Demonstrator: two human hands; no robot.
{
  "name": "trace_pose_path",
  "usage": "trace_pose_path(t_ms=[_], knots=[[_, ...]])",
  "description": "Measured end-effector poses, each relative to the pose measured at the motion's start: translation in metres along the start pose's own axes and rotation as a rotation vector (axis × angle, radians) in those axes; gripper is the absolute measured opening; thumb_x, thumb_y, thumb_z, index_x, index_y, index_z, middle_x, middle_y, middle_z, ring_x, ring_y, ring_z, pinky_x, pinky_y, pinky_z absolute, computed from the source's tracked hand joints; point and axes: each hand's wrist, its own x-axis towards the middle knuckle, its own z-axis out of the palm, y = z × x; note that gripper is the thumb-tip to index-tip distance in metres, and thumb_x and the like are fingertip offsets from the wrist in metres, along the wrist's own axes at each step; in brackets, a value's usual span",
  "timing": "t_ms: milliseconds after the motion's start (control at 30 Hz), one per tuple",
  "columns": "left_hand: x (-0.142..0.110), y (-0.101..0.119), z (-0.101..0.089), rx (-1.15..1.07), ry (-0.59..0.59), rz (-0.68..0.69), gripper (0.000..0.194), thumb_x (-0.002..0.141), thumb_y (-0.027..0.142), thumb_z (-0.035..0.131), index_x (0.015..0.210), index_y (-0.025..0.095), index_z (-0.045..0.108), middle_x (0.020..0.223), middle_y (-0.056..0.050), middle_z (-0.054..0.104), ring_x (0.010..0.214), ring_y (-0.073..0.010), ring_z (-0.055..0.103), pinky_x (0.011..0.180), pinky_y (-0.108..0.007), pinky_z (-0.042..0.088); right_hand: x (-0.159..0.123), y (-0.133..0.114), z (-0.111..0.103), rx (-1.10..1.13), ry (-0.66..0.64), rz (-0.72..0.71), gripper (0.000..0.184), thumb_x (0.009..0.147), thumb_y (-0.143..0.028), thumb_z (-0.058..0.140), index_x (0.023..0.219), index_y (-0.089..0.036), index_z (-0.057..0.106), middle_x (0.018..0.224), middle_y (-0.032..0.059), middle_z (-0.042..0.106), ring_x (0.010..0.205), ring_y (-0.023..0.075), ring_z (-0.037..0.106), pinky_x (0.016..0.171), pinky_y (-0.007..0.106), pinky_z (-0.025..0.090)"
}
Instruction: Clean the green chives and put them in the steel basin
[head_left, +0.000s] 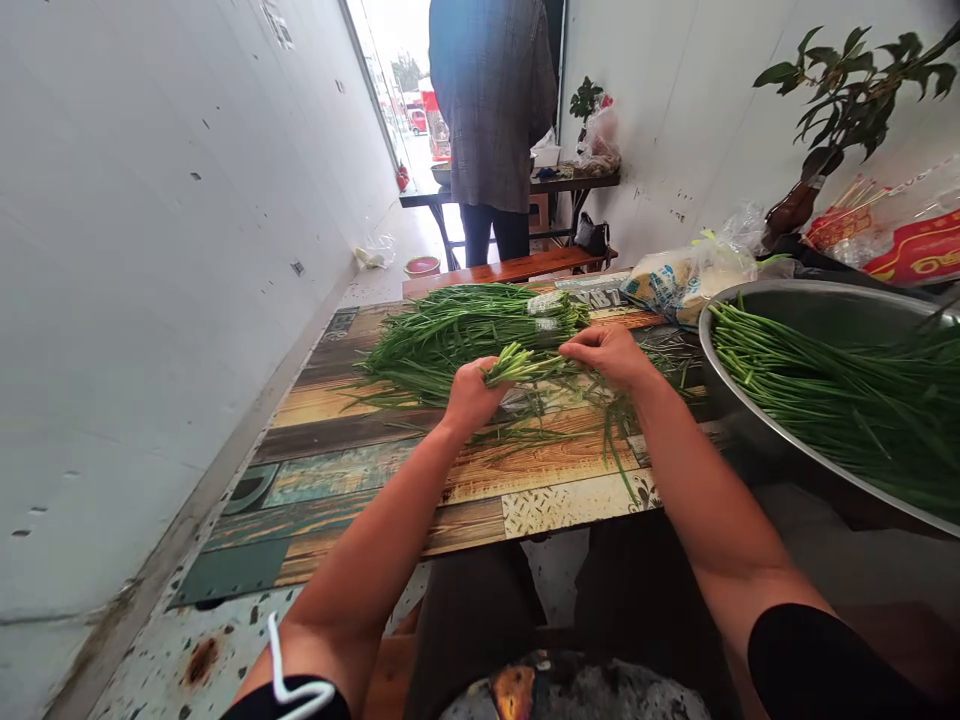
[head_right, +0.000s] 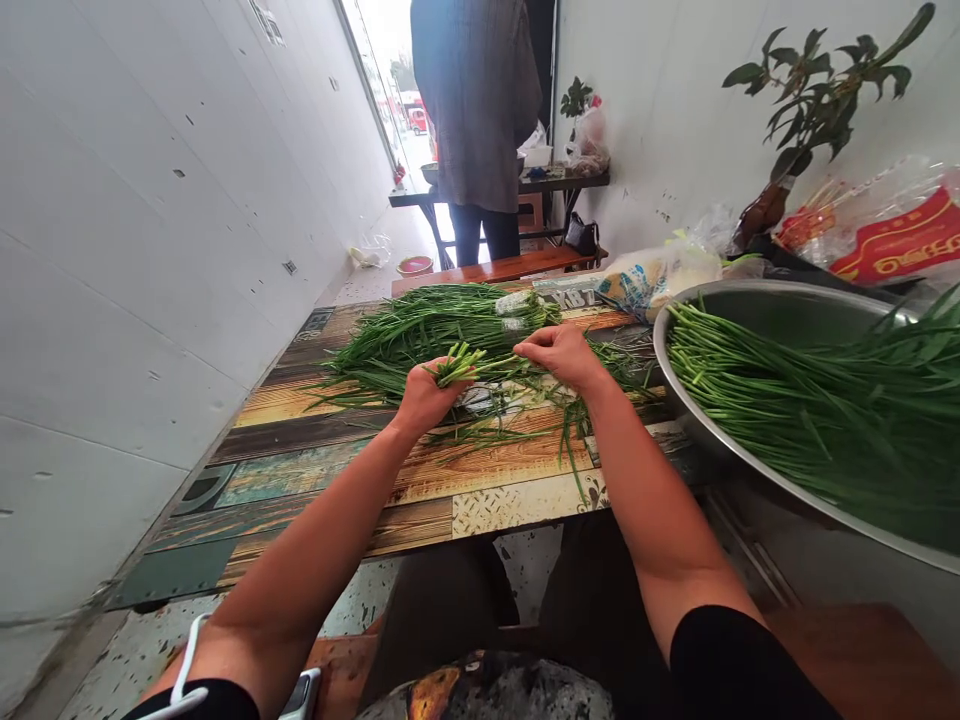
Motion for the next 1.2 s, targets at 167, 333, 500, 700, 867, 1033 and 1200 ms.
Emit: trace_pose_path(t_ms=[167, 333, 500, 700, 867, 1033, 1200], knots=[[0.0, 0.0, -0.001, -0.009, -0.005, -0.009, 0.013, 0.076, 0.026, 0.067, 0.068, 0.017, 0.066, 0.067, -0.001, 0.063, 0.064, -0.013, 0.053, 0.061, -0.024, 0.04, 0.002, 0.001, -0.001, -0.103, 0.083, -0.165, 0.04, 0.076, -0.053, 0.064, 0.066, -0.015, 0.071, 0.059, 0.0016, 0.06, 0.057, 0.0117, 0.049, 0.055, 0.026, 0.036], [0.0, 0.001, -0.001, -0.009, -0.019, -0.01, 0.012, 0.077, 0.028, 0.067, 0.071, 0.017, 0.066, 0.07, -0.002, 0.064, 0.066, -0.0129, 0.054, 0.063, -0.024, 0.041, -0.003, -0.003, 0.014, -0.146, -0.203, -0.203, 0.032, 0.074, -0.047, 0.068, 0.079, -0.017, 0.078, 0.075, 0.0043, 0.071, 0.068, 0.0148, 0.059, 0.061, 0.026, 0.041], [0.0, 0.002, -0.001, -0.006, -0.055, -0.001, 0.01, 0.077, 0.025, 0.067, 0.072, 0.016, 0.066, 0.075, -0.003, 0.068, 0.071, -0.0146, 0.058, 0.067, -0.025, 0.044, -0.003, -0.001, 0.019, 0.028, -0.121, -0.066, 0.036, 0.067, -0.049, 0.074, 0.073, -0.013, 0.075, 0.055, -0.0003, 0.06, 0.052, 0.0094, 0.046, 0.05, 0.025, 0.033], [0.0, 0.001, 0.0, 0.012, -0.022, 0.001, 0.008, 0.076, 0.018, 0.067, 0.069, 0.016, 0.064, 0.073, -0.003, 0.066, 0.07, -0.0147, 0.058, 0.067, -0.026, 0.043, 0.006, 0.004, 0.008, 0.265, 0.141, -0.008, 0.048, 0.066, -0.063, 0.072, 0.061, -0.016, 0.063, 0.046, -0.0048, 0.044, 0.043, 0.007, 0.036, 0.044, 0.025, 0.028], [-0.001, 0.001, 0.001, 0.023, 0.001, 0.023, 0.012, 0.077, 0.018, 0.067, 0.066, 0.016, 0.062, 0.074, -0.003, 0.065, 0.069, -0.0143, 0.056, 0.066, -0.026, 0.042, 0.002, 0.002, 0.004, -0.068, -0.044, -0.15, 0.043, 0.069, -0.057, 0.072, 0.077, -0.014, 0.074, 0.063, 0.0016, 0.062, 0.059, 0.012, 0.051, 0.056, 0.025, 0.038], [-0.002, 0.0, 0.001, 0.048, 0.046, 0.081, 0.011, 0.079, 0.02, 0.066, 0.069, 0.017, 0.063, 0.071, -0.002, 0.063, 0.068, -0.014, 0.055, 0.066, -0.026, 0.041, -0.005, -0.002, 0.011, -0.132, -0.228, -0.175, 0.032, 0.073, -0.046, 0.07, 0.075, -0.015, 0.076, 0.069, 0.0031, 0.067, 0.066, 0.013, 0.056, 0.062, 0.026, 0.04], [-0.002, 0.001, 0.0, 0.138, 0.105, 0.184, 0.008, 0.079, 0.018, 0.064, 0.072, 0.018, 0.065, 0.069, -0.001, 0.064, 0.067, -0.0146, 0.053, 0.066, -0.026, 0.041, -0.004, -0.002, 0.02, 0.207, -0.315, 0.168, 0.03, 0.074, -0.044, 0.07, 0.074, -0.014, 0.075, 0.064, 0.003, 0.068, 0.052, 0.0089, 0.051, 0.05, 0.022, 0.038]])
